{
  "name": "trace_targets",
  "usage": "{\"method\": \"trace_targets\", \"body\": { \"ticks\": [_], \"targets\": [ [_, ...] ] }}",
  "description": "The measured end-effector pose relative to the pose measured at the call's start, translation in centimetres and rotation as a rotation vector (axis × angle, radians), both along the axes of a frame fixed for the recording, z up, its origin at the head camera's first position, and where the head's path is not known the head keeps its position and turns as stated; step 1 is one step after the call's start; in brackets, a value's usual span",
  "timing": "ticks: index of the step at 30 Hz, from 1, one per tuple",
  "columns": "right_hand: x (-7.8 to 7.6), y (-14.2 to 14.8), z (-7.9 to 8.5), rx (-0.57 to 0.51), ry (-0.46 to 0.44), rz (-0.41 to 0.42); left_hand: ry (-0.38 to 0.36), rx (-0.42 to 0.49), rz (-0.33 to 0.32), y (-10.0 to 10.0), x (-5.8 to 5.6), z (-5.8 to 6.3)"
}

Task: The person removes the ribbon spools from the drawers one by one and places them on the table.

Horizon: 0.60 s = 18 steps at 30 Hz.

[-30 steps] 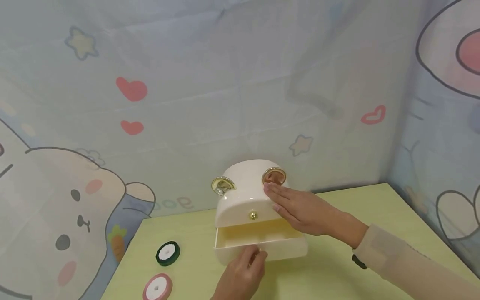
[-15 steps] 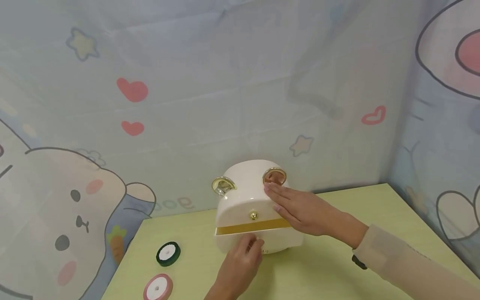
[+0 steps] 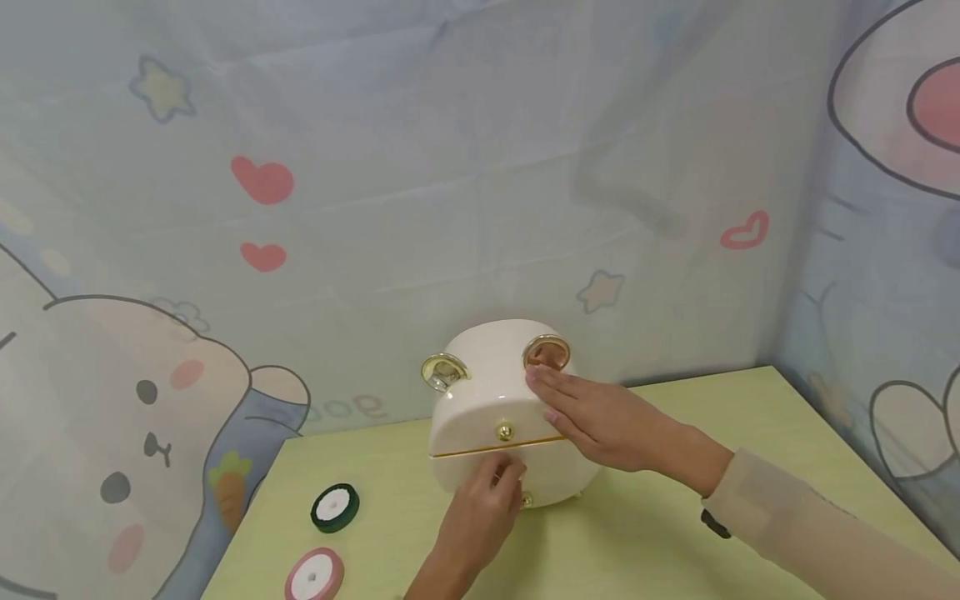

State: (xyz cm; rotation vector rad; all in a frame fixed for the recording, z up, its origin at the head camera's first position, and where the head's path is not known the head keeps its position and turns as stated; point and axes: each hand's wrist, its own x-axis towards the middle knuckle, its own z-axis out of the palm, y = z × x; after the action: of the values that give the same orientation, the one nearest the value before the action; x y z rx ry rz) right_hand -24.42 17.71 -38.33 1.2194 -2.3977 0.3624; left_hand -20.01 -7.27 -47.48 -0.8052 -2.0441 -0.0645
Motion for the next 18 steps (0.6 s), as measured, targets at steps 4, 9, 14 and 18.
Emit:
{"method": "trace_targets", "body": {
  "ticks": [4, 9, 14, 18],
  "targets": [
    [-0.07, 0.01, -0.15, -0.003, 0.006, -0.001, 0.005, 0.006, -0.004, -0.07, -0.33, -0.01],
    [-0.17, 0.0, -0.32, -0.012, 0.025, 0.002, -0.003, 0.004, 0.003, -0.1, -0.58, 0.04],
    [-0.16, -0.01, -0.31, -0.012, 0.02, 0.0, 0.004, -0.004, 0.009, -0.07, -0.68, 0.04],
    [-0.13, -0.04, -0.2, -0.01, 0.014, -0.003, 0.005, -0.006, 0.008, -0.09, -0.72, 0.06]
  ]
}}
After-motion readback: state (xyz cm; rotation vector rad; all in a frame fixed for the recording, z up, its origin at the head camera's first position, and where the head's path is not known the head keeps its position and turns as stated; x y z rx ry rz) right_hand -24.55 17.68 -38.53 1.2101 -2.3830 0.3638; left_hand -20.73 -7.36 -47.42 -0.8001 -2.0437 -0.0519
